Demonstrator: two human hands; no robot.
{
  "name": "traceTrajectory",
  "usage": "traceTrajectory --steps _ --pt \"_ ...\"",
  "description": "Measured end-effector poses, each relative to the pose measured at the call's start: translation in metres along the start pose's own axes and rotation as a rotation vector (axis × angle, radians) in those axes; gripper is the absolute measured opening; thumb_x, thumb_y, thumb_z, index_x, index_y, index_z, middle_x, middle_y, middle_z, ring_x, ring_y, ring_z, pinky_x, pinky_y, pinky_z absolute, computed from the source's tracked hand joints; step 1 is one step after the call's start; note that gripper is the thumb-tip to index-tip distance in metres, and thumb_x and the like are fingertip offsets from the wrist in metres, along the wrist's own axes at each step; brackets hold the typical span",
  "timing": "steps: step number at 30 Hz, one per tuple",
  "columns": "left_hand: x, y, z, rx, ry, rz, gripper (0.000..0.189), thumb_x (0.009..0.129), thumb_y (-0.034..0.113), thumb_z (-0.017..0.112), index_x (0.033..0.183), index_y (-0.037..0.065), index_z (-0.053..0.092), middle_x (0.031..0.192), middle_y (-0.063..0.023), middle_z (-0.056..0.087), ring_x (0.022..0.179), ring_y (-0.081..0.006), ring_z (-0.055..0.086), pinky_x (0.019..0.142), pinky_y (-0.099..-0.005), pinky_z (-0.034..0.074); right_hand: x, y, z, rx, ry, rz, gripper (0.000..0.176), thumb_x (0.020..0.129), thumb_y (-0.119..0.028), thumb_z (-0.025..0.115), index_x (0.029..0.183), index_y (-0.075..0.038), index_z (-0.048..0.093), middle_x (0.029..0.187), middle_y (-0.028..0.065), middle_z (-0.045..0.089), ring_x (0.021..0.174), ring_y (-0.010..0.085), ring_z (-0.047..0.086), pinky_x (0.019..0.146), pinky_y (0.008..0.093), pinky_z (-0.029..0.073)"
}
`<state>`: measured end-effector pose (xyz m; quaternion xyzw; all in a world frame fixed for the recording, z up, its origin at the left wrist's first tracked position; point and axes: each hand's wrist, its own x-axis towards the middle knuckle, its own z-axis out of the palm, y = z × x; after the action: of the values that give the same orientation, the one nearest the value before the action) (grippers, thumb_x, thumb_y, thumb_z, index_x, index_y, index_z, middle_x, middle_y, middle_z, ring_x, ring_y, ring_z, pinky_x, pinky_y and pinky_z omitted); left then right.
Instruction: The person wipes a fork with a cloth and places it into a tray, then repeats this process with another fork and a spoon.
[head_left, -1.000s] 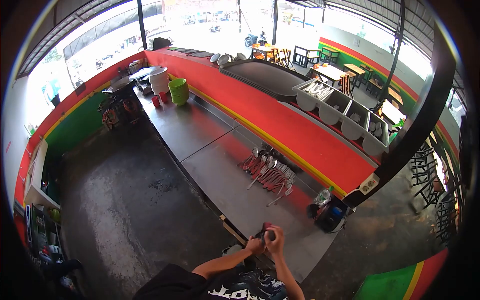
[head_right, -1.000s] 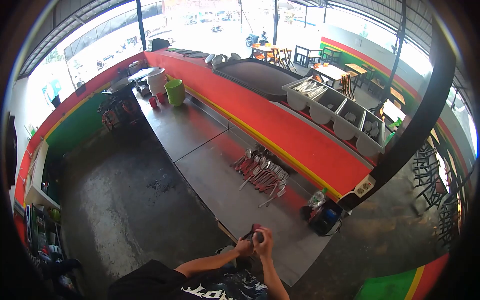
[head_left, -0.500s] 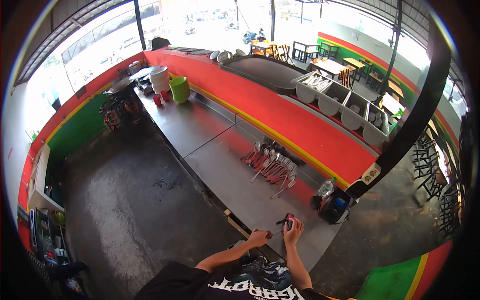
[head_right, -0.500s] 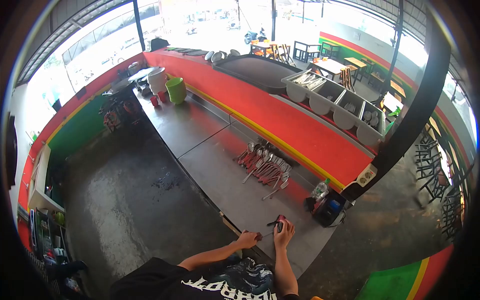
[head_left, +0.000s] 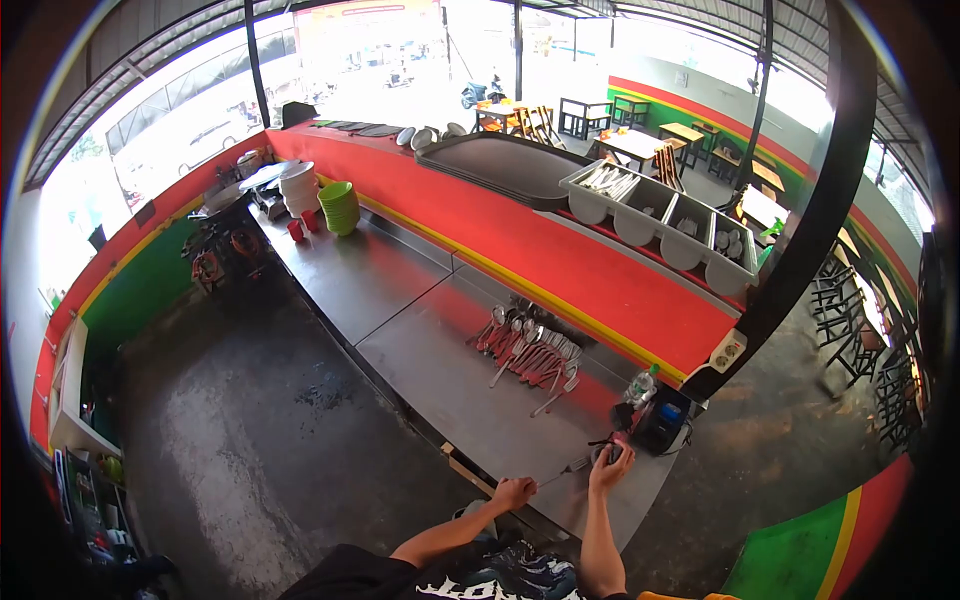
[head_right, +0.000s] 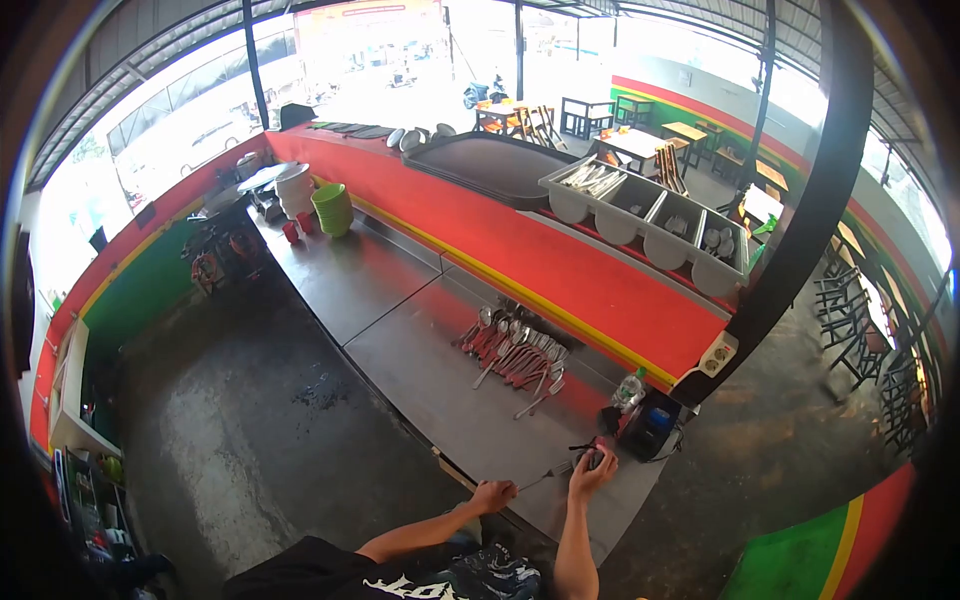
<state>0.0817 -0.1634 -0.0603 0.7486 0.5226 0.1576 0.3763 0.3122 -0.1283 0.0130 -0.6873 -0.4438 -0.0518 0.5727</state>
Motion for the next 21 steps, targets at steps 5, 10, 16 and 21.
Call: traceTrajectory --steps 5,10,16,21 --pt "-0.003 0.005 0.0 -0.009 0.04 0.024 0.031 0.099 0.037 0.047 0.094 0.016 0.068 0.085 -0.0084 0.071 0.082 -0.0314 0.068 0.086 -0.0483 0.041 -0.024 -0.045 -0.021 0.124 -0.243 -0.151 0.018 0.088 -0.013 0.065 0.104 -0.006 0.062 0.106 0.014 0.061 0.102 0.0358 0.056 0.091 0.0452 0.043" --pt "0.005 -0.013 0.012 0.363 -0.076 0.029 0.027 0.088 0.032 0.054 0.098 0.01 0.067 0.085 -0.0139 0.072 0.085 -0.0326 0.07 0.086 -0.0488 0.045 -0.087 -0.069 -0.022 0.158 -0.643 -0.29 0.019 0.088 -0.017 0.065 0.105 -0.009 0.065 0.109 0.0121 0.064 0.106 0.0337 0.058 0.094 0.0438 0.043" --pt "-0.005 -0.014 0.016 0.241 0.078 0.034 0.028 0.087 0.027 0.057 0.102 0.006 0.067 0.086 -0.017 0.071 0.084 -0.036 0.069 0.085 -0.0507 0.046 -0.092 -0.047 -0.013 0.206 -0.722 -0.314 0.022 0.089 -0.021 0.063 0.108 -0.01 0.065 0.113 0.0093 0.065 0.109 0.0311 0.059 0.094 0.0431 0.044" --pt "-0.002 0.001 0.012 0.184 0.147 0.001 0.026 0.093 0.029 0.053 0.106 0.013 0.068 0.087 -0.0157 0.072 0.086 -0.0343 0.07 0.086 -0.0507 0.045 -0.089 -0.035 -0.008 0.109 -0.642 -0.327 0.024 0.087 -0.021 0.065 0.109 -0.011 0.064 0.113 0.0074 0.065 0.108 0.0287 0.059 0.092 0.0424 0.043"
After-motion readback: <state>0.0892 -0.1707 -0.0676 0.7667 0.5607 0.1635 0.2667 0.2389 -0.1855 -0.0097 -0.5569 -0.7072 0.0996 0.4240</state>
